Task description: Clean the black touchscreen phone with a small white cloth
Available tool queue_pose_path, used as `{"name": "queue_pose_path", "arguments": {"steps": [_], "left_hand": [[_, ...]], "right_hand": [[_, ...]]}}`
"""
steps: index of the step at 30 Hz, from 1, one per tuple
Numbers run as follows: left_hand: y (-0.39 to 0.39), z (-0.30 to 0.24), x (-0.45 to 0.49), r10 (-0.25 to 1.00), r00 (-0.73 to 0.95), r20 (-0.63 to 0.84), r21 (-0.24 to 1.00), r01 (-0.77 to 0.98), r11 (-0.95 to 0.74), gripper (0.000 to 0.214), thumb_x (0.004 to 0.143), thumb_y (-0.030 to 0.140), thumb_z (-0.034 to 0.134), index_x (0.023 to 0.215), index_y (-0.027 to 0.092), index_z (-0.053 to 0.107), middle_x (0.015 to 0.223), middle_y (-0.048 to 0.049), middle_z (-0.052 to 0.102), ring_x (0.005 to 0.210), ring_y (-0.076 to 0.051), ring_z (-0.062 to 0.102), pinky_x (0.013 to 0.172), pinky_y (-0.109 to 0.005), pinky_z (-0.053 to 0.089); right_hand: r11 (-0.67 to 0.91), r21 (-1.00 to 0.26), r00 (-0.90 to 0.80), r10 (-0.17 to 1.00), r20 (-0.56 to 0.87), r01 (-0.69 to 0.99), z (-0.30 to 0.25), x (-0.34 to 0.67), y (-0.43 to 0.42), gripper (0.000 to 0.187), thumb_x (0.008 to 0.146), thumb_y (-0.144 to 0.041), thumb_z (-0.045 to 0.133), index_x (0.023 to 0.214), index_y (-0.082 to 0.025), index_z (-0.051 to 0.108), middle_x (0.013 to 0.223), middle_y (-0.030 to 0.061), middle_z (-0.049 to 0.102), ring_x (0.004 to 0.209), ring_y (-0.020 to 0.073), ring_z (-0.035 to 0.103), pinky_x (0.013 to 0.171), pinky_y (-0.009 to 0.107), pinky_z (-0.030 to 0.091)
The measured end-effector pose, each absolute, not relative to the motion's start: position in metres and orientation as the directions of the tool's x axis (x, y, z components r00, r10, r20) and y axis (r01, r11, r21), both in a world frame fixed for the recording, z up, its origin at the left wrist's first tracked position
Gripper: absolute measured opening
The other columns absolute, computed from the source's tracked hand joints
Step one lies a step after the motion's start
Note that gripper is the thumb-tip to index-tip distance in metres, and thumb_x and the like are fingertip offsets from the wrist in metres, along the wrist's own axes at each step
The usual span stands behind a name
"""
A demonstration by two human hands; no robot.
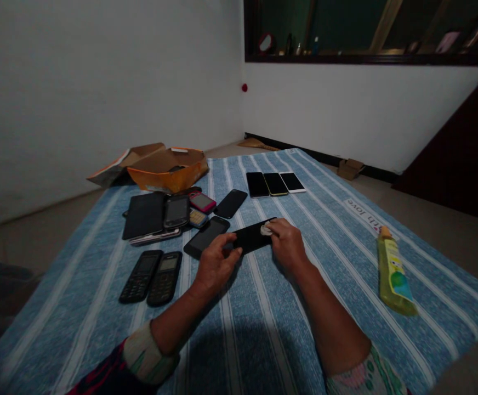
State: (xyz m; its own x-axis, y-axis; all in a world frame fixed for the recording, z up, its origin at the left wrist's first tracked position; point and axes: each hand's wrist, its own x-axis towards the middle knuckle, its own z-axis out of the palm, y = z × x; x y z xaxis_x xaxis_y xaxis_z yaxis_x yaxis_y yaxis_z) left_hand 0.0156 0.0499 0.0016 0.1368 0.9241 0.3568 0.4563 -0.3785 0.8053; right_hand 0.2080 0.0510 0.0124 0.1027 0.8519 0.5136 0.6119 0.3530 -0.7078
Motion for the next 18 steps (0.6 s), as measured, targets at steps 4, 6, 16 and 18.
{"name": "queue_pose_path", "arguments": {"steps": [4,6,16,18], "left_hand": [[0.050,-0.002,0.014,0.885,0.205,0.418,0.687,0.567,-0.455,0.033,0.076,0.019,0.058,0.109,0.017,0.057,0.114,-0.0116,0.062,0.109,-0.027,0.058,0.094,-0.047,0.049],[0.051,-0.005,0.014,0.874,0.235,0.425,0.643,0.600,-0.475,0.040,0.076,0.021,0.060,0.115,0.016,0.054,0.122,-0.0135,0.059,0.116,-0.030,0.055,0.099,-0.050,0.046],[0.057,-0.013,0.012,0.889,0.270,0.371,0.602,0.659,-0.451,0.053,0.071,0.020,0.063,0.123,0.017,0.049,0.129,-0.0139,0.056,0.123,-0.031,0.052,0.103,-0.050,0.044],[0.057,-0.012,0.012,0.891,0.271,0.364,0.604,0.659,-0.447,0.054,0.071,0.019,0.064,0.123,0.016,0.049,0.129,-0.0134,0.056,0.122,-0.030,0.052,0.103,-0.050,0.044]], "right_hand": [[0.422,-0.363,-0.185,0.824,0.536,0.831,0.003,0.187,0.045,0.032,0.080,-0.002,0.046,0.090,-0.018,0.072,0.110,0.0127,0.067,0.108,0.0247,0.059,0.092,0.039,0.049],[0.453,-0.284,-0.271,0.821,0.503,0.845,0.000,0.179,0.042,0.031,0.080,-0.001,0.047,0.092,-0.016,0.071,0.114,0.0149,0.065,0.113,0.0256,0.056,0.095,0.040,0.048],[0.494,-0.319,-0.324,0.827,0.459,0.809,-0.005,0.170,0.033,0.037,0.083,-0.001,0.045,0.113,-0.012,0.064,0.131,0.0189,0.056,0.129,0.0272,0.045,0.106,0.047,0.041],[0.512,-0.328,-0.341,0.821,0.457,0.794,-0.006,0.168,0.033,0.040,0.083,0.000,0.045,0.117,-0.013,0.062,0.134,0.0179,0.053,0.132,0.0269,0.042,0.107,0.048,0.039]]}}
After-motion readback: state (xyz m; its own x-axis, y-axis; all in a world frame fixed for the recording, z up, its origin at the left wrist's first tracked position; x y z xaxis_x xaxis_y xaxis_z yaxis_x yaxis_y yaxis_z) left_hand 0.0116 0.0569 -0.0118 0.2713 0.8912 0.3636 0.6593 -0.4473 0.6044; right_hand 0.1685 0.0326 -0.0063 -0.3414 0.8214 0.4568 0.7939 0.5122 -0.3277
